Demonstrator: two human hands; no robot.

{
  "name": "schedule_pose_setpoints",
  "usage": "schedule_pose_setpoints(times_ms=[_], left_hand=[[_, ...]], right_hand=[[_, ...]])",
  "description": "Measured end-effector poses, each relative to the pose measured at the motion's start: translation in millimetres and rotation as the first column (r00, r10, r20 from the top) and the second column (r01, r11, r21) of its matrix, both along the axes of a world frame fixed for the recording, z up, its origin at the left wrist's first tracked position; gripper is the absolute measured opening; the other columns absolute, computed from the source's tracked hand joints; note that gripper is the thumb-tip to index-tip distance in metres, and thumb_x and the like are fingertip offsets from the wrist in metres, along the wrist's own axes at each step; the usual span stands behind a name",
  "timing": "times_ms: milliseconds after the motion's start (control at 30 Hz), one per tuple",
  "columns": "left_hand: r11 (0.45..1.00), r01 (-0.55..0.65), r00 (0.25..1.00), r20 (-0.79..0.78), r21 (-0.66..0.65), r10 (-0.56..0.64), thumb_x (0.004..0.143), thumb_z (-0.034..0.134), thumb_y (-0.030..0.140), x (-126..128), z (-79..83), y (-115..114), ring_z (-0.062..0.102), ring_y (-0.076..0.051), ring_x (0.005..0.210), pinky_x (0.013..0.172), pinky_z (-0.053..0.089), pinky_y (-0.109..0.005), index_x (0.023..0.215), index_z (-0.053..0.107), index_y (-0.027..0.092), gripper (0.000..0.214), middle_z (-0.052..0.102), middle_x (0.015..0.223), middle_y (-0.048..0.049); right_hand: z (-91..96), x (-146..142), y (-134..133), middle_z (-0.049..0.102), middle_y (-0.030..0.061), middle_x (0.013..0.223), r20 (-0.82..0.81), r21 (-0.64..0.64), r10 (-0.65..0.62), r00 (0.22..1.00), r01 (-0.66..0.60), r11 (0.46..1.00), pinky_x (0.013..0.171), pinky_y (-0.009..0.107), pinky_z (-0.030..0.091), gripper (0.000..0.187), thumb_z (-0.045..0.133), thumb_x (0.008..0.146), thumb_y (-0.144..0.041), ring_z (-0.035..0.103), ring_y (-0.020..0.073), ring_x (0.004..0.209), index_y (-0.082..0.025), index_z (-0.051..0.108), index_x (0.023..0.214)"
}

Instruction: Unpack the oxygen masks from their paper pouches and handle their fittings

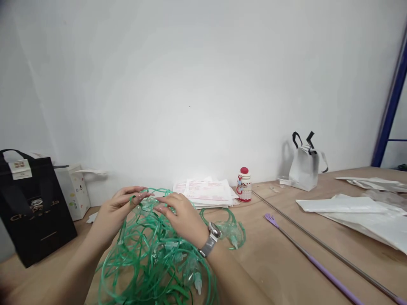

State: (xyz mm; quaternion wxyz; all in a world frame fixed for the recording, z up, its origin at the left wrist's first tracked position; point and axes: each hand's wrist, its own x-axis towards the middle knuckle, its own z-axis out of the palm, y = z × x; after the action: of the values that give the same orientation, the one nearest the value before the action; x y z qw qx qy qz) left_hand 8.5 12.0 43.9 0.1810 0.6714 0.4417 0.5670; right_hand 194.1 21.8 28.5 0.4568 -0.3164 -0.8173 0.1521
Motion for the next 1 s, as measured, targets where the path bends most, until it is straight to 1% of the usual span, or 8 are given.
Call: schedule_pose_setpoints(times_ms=[133,267,500,600,733,800,900,1000], left_hand=[[1.0,-0.001,0.998,0.06,-0.028,0.003,0.072,0.061,0.049,10.0,0.8,-5.7,0.052,-0.022,0.107,0.089,0.044,-0.031,0.079,0.074,0.026,0.028,0.059,0.099,-0.0044],[0.983,-0.182,0.979,-0.091,-0.007,0.18,0.075,0.054,0.054,17.7,-4.2,-7.7,0.056,-0.022,0.096,0.076,0.046,-0.031,0.07,0.073,0.024,0.036,0.055,0.095,-0.0051],[0.85,-0.449,0.789,-0.325,0.275,0.522,0.083,0.045,0.048,23.0,-11.8,-12.3,0.051,-0.014,0.06,0.057,0.041,-0.029,0.064,0.069,0.022,0.04,0.044,0.076,-0.0014],[0.889,-0.388,0.795,-0.4,0.244,0.456,0.085,0.041,0.048,20.8,-8.9,-11.9,0.048,-0.013,0.055,0.056,0.038,-0.028,0.062,0.067,0.023,0.043,0.044,0.065,0.0008],[0.986,-0.168,0.899,-0.406,0.024,0.163,0.08,0.048,0.044,12.6,0.5,-12.9,0.056,-0.016,0.067,0.062,0.042,-0.027,0.102,0.067,0.029,0.033,0.061,0.073,0.0014],[0.991,-0.117,0.927,-0.365,-0.068,0.085,0.075,0.053,0.044,7.6,4.0,-13.4,0.059,-0.018,0.071,0.064,0.043,-0.028,0.109,0.064,0.029,0.039,0.067,0.077,0.0012],[0.974,-0.174,0.946,-0.298,-0.143,0.125,0.072,0.055,0.046,3.7,7.0,-14.5,0.06,-0.02,0.07,0.064,0.043,-0.029,0.093,0.071,0.025,0.033,0.071,0.076,-0.001],[0.955,-0.255,0.941,-0.268,-0.151,0.208,0.072,0.054,0.047,5.6,10.2,-17.8,0.058,-0.019,0.066,0.062,0.04,-0.028,0.079,0.071,0.024,0.03,0.069,0.069,-0.001]], right_hand=[[-11.0,-11.4,0.6,0.065,0.0034,0.095,-0.015,-0.091,-0.037,0.999,0.035,0.995,0.083,0.033,0.039,0.024,0.061,0.081,-0.04,0.053,0.0214,0.098,-0.024,0.065,0.098],[-20.6,-19.5,2.0,0.065,0.0013,0.088,-0.14,-0.211,-0.059,0.988,0.028,0.977,0.082,0.034,0.039,0.036,0.068,0.073,-0.029,0.056,0.0207,0.094,-0.022,0.05,0.103],[-23.4,-28.7,-3.6,0.059,-0.004,0.073,-0.381,-0.421,0.037,0.924,-0.209,0.883,0.069,0.03,0.043,0.039,0.066,0.069,-0.02,0.058,0.0168,0.074,-0.023,0.043,0.1],[-25.7,-30.0,-2.6,0.051,-0.0049,0.07,-0.44,-0.423,0.073,0.895,-0.278,0.863,0.066,0.029,0.044,0.041,0.073,0.064,-0.027,0.055,0.0158,0.071,-0.022,0.047,0.096],[-26.4,-27.8,1.3,0.05,-0.0056,0.07,-0.565,-0.467,0.04,0.824,-0.359,0.808,0.069,0.03,0.045,0.044,0.076,0.059,-0.03,0.055,0.0151,0.07,-0.023,0.044,0.087],[-24.6,-25.4,2.2,0.049,-0.0053,0.072,-0.539,-0.451,0.017,0.842,-0.306,0.838,0.069,0.029,0.044,0.044,0.077,0.058,-0.031,0.054,0.0151,0.072,-0.023,0.044,0.086],[-19.1,-21.5,0.9,0.047,-0.0057,0.07,-0.408,-0.418,-0.077,0.91,-0.111,0.901,0.065,0.027,0.04,0.037,0.072,0.065,-0.033,0.051,0.0144,0.069,-0.022,0.045,0.088],[-12.1,-18.4,-2.8,0.048,-0.0058,0.062,-0.243,-0.395,-0.121,0.962,0.016,0.919,0.06,0.026,0.036,0.019,0.065,0.074,-0.031,0.049,0.0138,0.062,-0.02,0.051,0.081]])
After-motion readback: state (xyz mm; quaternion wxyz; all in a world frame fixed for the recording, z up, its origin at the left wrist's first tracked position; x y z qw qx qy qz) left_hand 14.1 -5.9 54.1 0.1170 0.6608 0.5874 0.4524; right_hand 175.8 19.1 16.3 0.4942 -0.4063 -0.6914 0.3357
